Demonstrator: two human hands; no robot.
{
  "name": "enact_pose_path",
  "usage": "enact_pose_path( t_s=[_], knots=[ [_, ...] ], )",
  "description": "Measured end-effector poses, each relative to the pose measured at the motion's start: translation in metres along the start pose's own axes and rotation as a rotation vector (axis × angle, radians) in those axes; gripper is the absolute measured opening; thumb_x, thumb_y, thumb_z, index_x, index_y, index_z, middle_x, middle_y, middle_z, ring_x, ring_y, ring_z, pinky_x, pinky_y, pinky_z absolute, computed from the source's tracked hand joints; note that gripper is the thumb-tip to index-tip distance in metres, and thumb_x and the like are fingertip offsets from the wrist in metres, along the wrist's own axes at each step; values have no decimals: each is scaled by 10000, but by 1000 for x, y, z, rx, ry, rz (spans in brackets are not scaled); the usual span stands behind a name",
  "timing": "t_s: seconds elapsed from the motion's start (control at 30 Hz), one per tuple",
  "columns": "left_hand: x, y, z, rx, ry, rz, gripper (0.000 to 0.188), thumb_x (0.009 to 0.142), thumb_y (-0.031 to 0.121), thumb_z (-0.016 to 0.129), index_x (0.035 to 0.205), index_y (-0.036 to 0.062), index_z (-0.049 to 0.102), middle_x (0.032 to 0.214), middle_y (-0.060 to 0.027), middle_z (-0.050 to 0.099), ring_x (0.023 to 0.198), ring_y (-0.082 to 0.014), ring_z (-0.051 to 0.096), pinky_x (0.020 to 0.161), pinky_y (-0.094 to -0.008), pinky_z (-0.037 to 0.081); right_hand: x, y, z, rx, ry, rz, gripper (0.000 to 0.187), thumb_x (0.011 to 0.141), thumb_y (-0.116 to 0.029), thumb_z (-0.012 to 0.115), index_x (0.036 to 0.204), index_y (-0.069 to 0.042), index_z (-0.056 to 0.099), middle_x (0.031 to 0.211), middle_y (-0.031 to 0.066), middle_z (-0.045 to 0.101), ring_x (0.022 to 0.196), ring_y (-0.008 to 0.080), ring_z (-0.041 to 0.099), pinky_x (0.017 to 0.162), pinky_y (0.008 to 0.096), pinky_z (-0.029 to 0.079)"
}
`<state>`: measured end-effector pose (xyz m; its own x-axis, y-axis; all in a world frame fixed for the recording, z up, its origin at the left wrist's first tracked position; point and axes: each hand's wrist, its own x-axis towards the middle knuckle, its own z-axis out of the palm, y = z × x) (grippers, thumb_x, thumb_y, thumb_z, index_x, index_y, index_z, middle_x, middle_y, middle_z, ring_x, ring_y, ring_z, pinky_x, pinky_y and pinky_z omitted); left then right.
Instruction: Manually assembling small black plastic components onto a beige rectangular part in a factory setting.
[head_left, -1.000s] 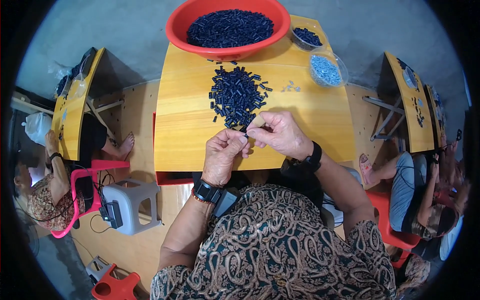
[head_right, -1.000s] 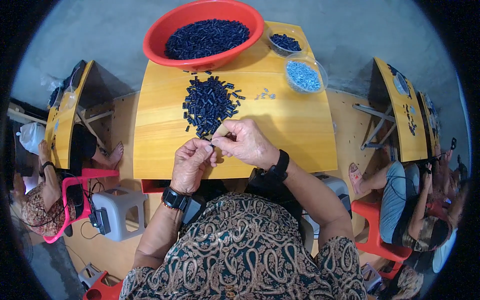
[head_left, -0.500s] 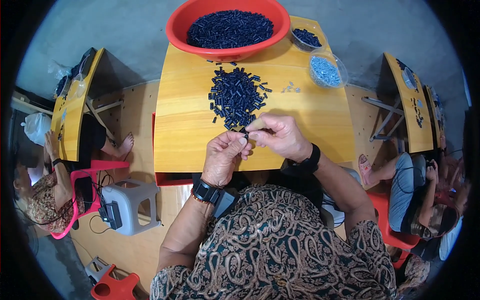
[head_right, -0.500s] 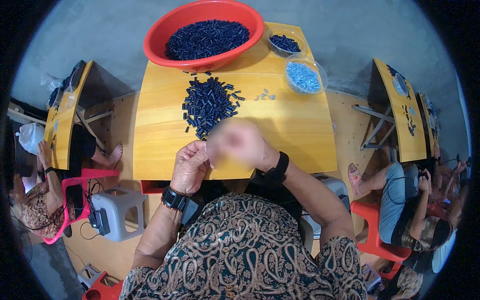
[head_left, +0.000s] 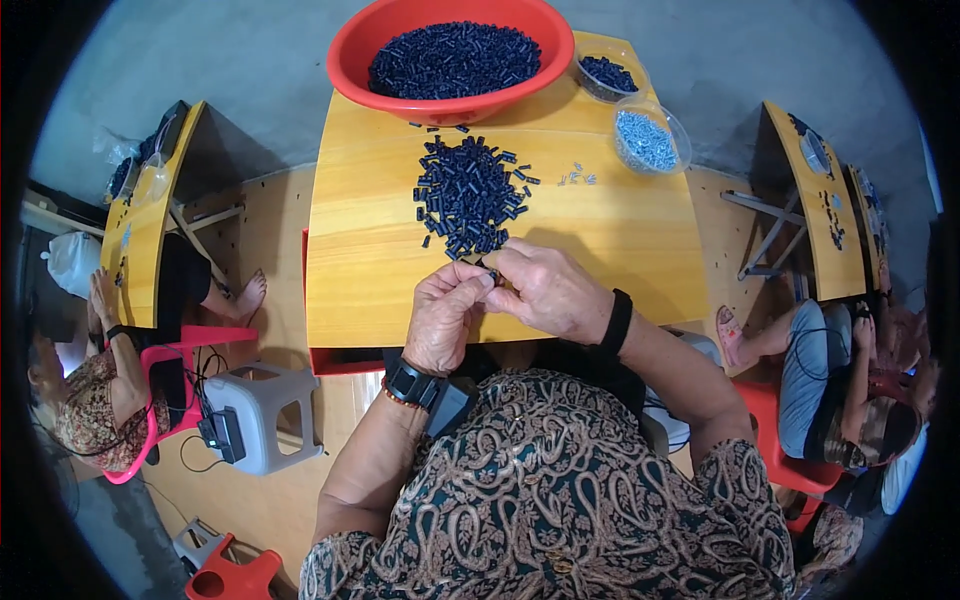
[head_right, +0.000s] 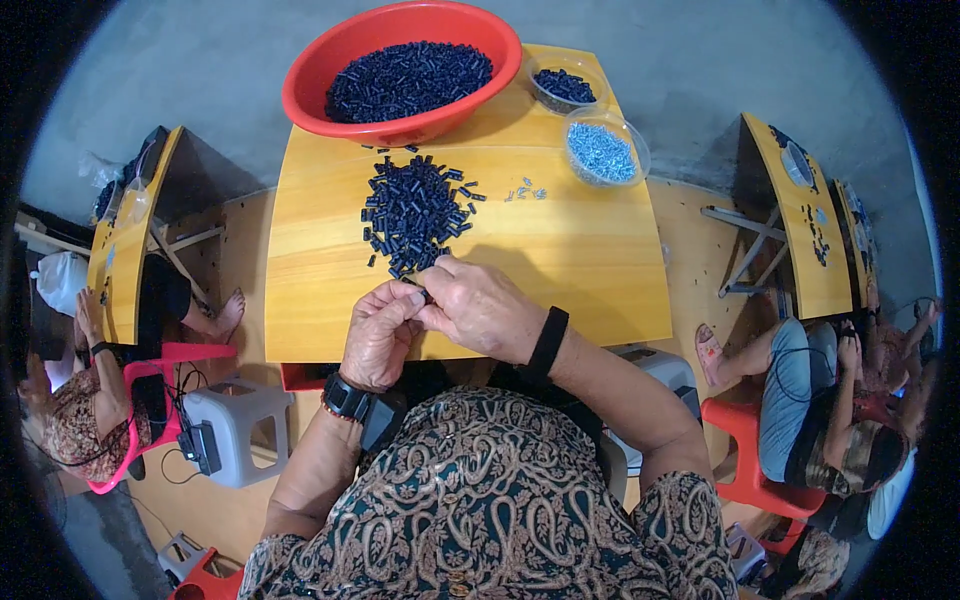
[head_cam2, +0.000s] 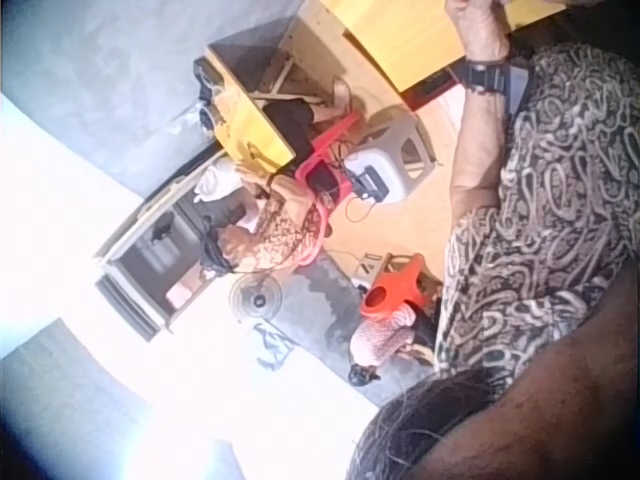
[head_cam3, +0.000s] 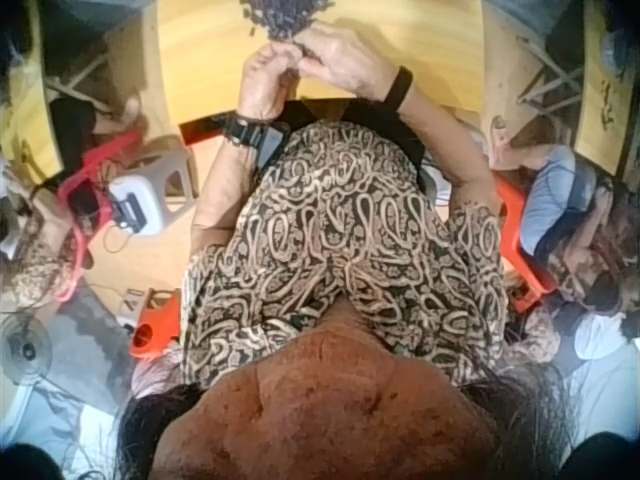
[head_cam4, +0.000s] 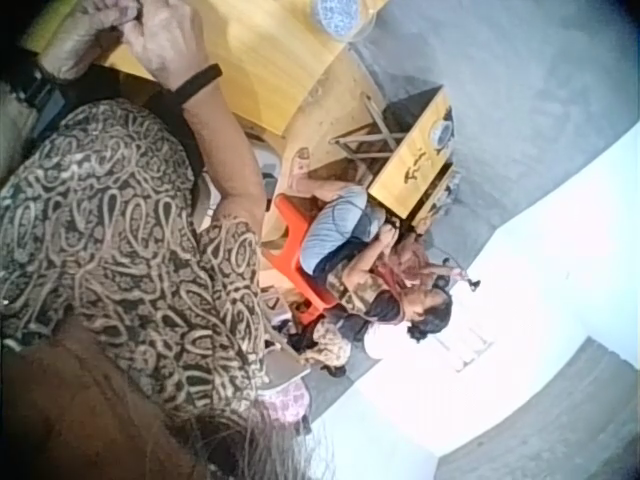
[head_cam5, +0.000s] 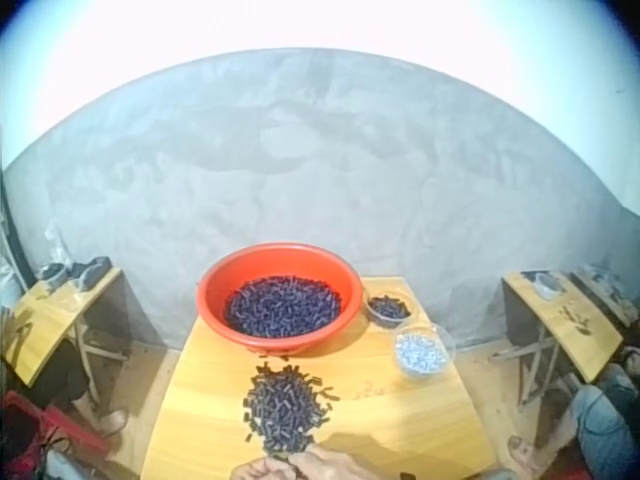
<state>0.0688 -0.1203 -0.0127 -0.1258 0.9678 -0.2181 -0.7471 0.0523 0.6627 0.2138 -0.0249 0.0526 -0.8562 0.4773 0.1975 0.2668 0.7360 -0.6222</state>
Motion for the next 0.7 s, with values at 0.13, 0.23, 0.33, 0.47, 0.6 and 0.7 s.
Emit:
enact_pose_path(
  t_s=[0.13,0.23,0.33,0.47,0.6,0.7],
  knots=[
    [-1,1,3,15,17,-2,62,898,34,597,899,-7,644,866,-82,683,769,-146,645,748,-286,525,2,0,-2,-67,-88,4,221,846,-197,634,882,11,569,841,177,578,792,373,605,686,460,495],
    [0,-3,4,67,44,53,63,896,33,604,897,-17,643,856,-87,681,754,-145,643,737,-280,525,3,0,-1,-75,-117,36,232,850,-208,625,876,14,567,839,183,580,797,381,608,696,468,496],
    [-2,-1,10,41,66,52,36,889,3,623,895,-13,654,850,-75,678,750,-123,620,716,-255,509,1,2,0,-86,-128,67,237,856,-212,620,878,15,555,842,192,585,804,385,612,699,471,499],
    [-2,-8,8,117,112,75,41,895,9,622,896,-18,652,844,-67,673,741,-113,610,705,-245,504,-3,0,3,-148,-148,75,237,874,-216,614,892,4,528,843,195,591,796,392,619,681,474,504],
    [-2,-10,9,216,118,106,43,899,5,620,887,-22,651,834,-51,665,731,-94,595,696,-232,495,-8,1,10,-144,-124,78,229,879,-212,616,896,-5,520,831,187,589,780,395,625,667,475,507],
    [-1,-11,9,258,121,134,46,900,-4,613,882,-24,651,830,-44,661,724,-86,588,692,-223,492,-11,0,15,-174,-55,73,225,871,-203,624,885,-3,523,813,186,586,738,396,628,633,473,510]
  ],
)
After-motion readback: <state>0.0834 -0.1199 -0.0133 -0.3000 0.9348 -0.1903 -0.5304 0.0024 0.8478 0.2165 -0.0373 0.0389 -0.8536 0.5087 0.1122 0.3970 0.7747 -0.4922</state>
